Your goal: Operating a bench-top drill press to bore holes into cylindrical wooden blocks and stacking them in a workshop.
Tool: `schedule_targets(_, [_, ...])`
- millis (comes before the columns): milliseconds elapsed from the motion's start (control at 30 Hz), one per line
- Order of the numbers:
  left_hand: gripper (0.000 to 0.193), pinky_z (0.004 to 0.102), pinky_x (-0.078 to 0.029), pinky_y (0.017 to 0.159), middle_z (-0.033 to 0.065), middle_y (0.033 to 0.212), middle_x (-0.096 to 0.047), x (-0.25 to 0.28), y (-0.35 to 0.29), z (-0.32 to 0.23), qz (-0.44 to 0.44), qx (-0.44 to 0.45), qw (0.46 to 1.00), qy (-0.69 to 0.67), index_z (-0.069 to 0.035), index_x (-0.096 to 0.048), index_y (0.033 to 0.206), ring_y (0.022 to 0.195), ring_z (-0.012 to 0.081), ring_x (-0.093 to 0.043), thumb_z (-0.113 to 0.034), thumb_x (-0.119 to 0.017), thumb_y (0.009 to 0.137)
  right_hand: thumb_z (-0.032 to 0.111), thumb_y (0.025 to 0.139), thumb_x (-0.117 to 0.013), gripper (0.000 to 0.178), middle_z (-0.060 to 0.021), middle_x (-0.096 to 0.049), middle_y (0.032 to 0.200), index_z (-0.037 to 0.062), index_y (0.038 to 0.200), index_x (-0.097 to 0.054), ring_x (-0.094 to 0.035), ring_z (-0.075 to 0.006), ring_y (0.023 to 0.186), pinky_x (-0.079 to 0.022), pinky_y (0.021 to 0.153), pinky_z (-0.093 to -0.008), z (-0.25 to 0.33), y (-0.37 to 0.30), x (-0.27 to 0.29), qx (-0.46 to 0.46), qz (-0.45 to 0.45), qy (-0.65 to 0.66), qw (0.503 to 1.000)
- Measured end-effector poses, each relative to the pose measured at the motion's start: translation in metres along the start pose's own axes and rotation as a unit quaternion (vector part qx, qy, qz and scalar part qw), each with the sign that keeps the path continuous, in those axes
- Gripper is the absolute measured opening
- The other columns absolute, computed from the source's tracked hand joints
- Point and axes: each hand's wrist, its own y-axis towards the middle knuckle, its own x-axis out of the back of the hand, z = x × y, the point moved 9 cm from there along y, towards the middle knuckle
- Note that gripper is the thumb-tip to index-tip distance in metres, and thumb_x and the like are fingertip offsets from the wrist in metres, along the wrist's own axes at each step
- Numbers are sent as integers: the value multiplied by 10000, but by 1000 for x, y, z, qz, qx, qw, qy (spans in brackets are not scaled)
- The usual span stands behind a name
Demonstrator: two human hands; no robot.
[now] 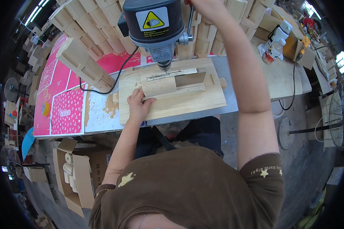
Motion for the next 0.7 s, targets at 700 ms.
schedule_targets(700, [398, 335, -473, 677, 119, 815, -591, 4, 6, -2, -12, 15, 990, -140, -44, -643, 968, 765, 277, -592, 25, -725, 584, 42, 773, -582, 33, -116, -545, 675, 19, 794, -595, -516, -290, 605, -373, 546, -364, 11, -194, -20, 89, -106, 6, 990])
